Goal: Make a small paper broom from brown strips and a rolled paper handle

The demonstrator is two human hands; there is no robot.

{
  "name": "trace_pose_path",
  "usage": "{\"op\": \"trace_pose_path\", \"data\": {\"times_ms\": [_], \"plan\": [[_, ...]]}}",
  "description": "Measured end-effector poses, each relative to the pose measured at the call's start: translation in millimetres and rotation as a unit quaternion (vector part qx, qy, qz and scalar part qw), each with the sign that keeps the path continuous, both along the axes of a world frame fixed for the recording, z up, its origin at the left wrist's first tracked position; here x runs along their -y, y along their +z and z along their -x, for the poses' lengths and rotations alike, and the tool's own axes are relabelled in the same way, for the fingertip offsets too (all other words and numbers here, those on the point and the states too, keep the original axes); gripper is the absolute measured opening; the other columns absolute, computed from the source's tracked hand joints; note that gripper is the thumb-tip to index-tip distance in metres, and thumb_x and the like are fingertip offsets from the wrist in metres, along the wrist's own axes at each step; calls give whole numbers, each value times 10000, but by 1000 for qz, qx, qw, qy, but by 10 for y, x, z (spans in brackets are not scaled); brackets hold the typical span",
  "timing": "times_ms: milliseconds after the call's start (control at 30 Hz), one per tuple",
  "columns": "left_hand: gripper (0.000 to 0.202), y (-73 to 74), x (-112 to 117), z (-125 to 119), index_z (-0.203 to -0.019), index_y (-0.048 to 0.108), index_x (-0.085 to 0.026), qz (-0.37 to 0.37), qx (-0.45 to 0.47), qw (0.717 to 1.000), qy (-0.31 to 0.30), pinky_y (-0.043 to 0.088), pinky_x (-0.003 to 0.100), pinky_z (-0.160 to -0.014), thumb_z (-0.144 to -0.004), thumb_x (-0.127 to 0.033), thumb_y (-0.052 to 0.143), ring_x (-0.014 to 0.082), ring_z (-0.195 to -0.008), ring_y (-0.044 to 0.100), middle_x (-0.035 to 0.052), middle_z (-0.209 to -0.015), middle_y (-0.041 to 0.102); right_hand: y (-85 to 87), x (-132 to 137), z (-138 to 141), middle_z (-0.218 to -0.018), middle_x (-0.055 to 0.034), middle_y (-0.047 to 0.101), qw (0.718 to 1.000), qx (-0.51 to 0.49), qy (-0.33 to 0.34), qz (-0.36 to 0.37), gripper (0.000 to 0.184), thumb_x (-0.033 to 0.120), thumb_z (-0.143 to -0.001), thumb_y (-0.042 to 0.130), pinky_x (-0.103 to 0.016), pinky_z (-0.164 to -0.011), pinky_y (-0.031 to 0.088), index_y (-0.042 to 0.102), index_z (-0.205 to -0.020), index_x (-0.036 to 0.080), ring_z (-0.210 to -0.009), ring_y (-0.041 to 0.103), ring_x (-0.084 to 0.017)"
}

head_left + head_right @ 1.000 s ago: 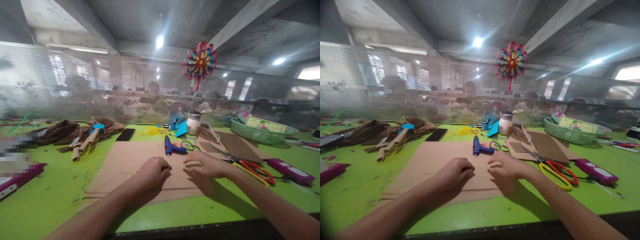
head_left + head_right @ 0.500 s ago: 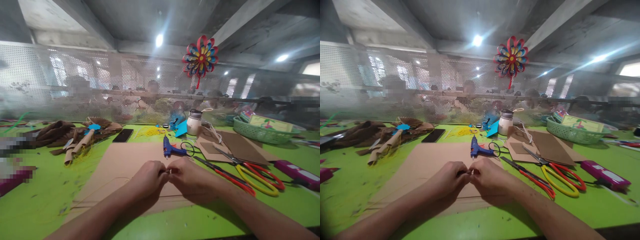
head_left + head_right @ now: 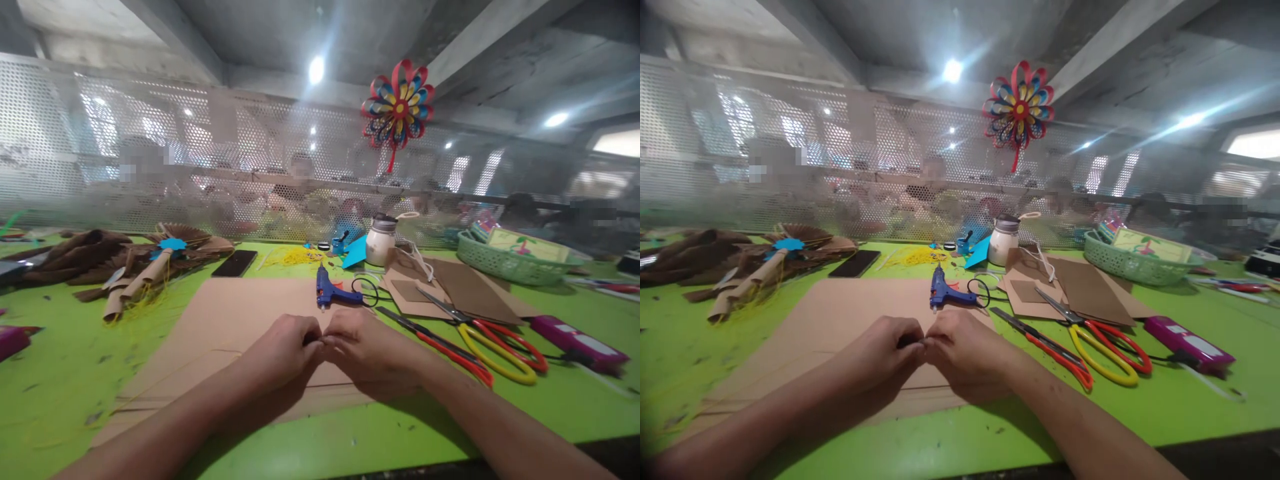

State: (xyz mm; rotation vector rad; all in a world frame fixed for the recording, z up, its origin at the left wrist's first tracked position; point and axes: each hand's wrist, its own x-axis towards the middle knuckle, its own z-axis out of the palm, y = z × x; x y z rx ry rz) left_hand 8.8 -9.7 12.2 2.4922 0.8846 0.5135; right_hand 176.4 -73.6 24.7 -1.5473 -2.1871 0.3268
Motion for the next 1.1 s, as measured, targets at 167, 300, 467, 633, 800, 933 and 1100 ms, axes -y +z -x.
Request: {"op": "trace_pose_path", "data": {"times_ms": [167, 300, 467, 633, 800, 933, 1100], "plan": [[224, 47, -55, 2, -747, 616, -173, -10, -23, 999, -31, 332, 240, -547, -770, -292, 428, 146, -629, 518, 28, -701, 628, -63, -24, -21, -667, -8, 571, 998, 2, 30, -51, 204, 264, -819, 529, -226, -565, 295, 627, -689, 141, -611, 435, -100], [233, 49, -83, 8, -776, 632, -173, -26, -39, 999, -24, 348, 248, -569, -764, -290, 431, 156, -638, 529, 40, -706, 628, -73, -10, 1, -650, 0, 538, 996, 10, 18, -90, 206, 229, -821, 522, -224, -557, 286, 604, -654, 139, -602, 418, -96], [229, 66, -99, 18, -778, 638, -193, -70, -50, 996, -39, 358, 250, -610, -778, -287, 430, 163, -690, 539, 35, -762, 635, -69, -18, 0, -643, 9, 503, 991, 39, 30, -123, 183, 180, -797, 527, -223, -570, 283, 571, -624, 139, -608, 401, -92], [216, 81, -135, 20, -791, 636, -200, -92, -47, 993, -61, 366, 239, -625, -787, -293, 441, 159, -715, 532, 28, -807, 624, -93, -34, -41, -651, 2, 525, 991, 42, 40, -120, 202, 190, -822, 516, -221, -575, 292, 584, -640, 137, -607, 407, -91], [248, 6, -185, 10, -762, 636, -192, -110, -59, 989, -77, 367, 238, -626, -811, -306, 422, 153, -689, 523, 31, -758, 598, -105, -44, -46, -671, -15, 581, 992, 29, 53, -115, 249, 201, -861, 469, -219, -598, 334, 610, -664, 143, -635, 465, -104], [241, -40, -217, 20, -772, 636, -193, -105, -45, 990, -78, 369, 239, -628, -815, -314, 432, 148, -684, 523, 31, -776, 606, -19, -114, -134, -796, -45, 652, 975, -60, 26, -211, 190, 232, -847, 491, -243, -699, 394, 652, -788, 150, -746, 545, -137], [232, -42, -223, 44, -791, 644, -209, -100, -29, 990, -94, 370, 237, -627, -819, -317, 441, 148, -697, 531, 26, -808, 623, 132, -238, -678, -534, 3, 560, 897, -151, -277, -309, 342, 424, -814, 493, -220, -498, 376, 639, -709, 133, -510, 496, -120]]}}
